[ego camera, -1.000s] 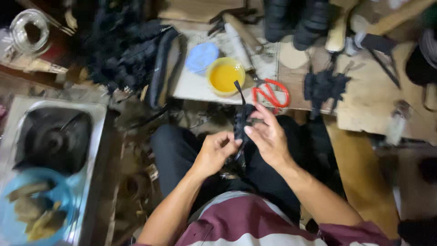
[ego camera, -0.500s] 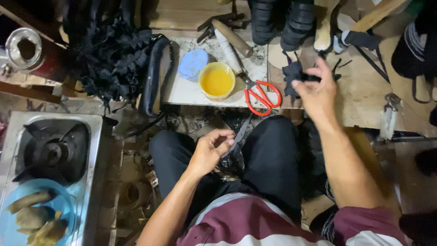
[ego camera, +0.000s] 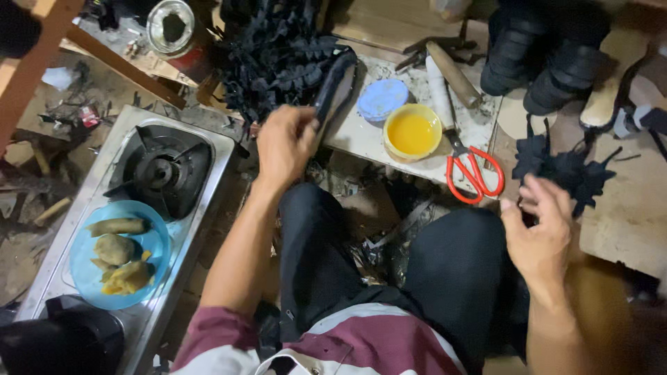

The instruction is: The person repeatedly picks small black rubber pieces from a pile, folds and aligns them by hand, and places them into a larger black shoe component held on the lap. The process is repeated for multiple pieces, with occasional adjustments to the alignment of the parts.

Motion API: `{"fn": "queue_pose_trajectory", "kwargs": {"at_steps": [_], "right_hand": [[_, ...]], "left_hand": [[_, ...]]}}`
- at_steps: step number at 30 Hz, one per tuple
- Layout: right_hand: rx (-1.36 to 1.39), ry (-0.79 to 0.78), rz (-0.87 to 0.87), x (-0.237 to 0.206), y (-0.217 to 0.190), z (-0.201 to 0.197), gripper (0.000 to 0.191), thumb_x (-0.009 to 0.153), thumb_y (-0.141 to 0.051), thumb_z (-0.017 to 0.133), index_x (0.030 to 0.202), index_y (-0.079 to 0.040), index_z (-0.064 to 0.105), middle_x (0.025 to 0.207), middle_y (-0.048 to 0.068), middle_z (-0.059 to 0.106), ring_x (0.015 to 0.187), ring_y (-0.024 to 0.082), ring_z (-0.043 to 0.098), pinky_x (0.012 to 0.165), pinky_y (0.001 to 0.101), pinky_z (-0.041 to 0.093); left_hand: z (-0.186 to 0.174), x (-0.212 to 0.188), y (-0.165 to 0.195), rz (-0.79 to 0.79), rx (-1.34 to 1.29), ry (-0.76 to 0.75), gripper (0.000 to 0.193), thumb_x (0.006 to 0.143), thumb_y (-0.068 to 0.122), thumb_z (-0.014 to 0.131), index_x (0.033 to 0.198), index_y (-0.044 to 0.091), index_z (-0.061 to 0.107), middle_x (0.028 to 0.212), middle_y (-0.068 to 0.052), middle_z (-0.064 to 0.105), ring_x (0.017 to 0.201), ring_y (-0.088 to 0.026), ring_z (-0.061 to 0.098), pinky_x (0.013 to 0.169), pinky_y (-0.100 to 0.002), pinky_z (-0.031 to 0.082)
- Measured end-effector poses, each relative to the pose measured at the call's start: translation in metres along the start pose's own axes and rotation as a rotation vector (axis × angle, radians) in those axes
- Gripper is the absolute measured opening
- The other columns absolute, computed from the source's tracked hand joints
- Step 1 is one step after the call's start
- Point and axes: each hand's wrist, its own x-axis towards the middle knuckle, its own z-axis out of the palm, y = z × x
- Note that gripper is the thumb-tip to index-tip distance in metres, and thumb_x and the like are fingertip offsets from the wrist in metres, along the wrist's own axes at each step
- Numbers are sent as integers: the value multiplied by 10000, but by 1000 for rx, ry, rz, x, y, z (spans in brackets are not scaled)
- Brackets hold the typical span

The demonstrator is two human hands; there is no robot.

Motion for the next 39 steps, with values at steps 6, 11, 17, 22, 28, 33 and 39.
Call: {"fn": "queue_pose_trajectory", "kwargs": {"at_steps": [6,11,17,22,28,33,39], "right_hand": [[-3,-52,1,-10,-16,4,415,935,-74,757,1319,35,644,1361,181,622,1126,245,691,937,344,565],[-3,-102,23,-16,-28,2,432,898,-73,749,1309,19,655,1313,164,638,1089,239,700,903,341,569],[-11,-125,13,-18,-34,-1,435,878,-68,751,1293,19,654,1302,164,651,1083,241,708,888,334,572],[25,-167,-22,-13,-41,6,438,871,-58,745,1291,19,649,1281,164,659,1063,243,710,878,333,573],[162,-192,-93,-3,-72,30,411,871,-1,724,1270,52,638,1229,174,678,1027,238,726,860,315,583],[376,-224,-156,-3,-103,55,434,897,46,714,1319,49,610,1172,157,719,967,199,738,869,305,605],[518,-138,-140,-6,-124,90,753,882,5,765,1516,61,361,1197,194,676,986,207,684,827,312,585]], "left_hand": [[1,56,-19,28,425,-57,155,834,138,740,965,56,723,1034,-139,635,981,-358,589,790,-464,479],[4,83,-24,198,726,-32,290,739,96,671,1021,99,740,1051,-109,652,1023,-333,549,783,-462,403],[-11,88,-32,174,631,-103,156,872,104,661,1001,104,750,990,-82,714,1057,-320,551,865,-489,387],[-28,76,-34,-24,137,5,235,983,252,659,1111,73,740,978,-82,735,991,-249,603,838,-410,436],[-24,22,-15,-530,-1039,-134,325,963,340,625,1037,42,731,964,-38,766,812,-106,615,742,-261,459],[9,-59,39,-542,-903,-225,350,1054,267,613,1186,-8,782,932,-23,624,843,-104,526,779,-281,424],[40,-113,114,-115,-472,-73,345,965,106,643,1295,3,648,1201,-160,685,1125,-298,645,1012,-388,502]]}}
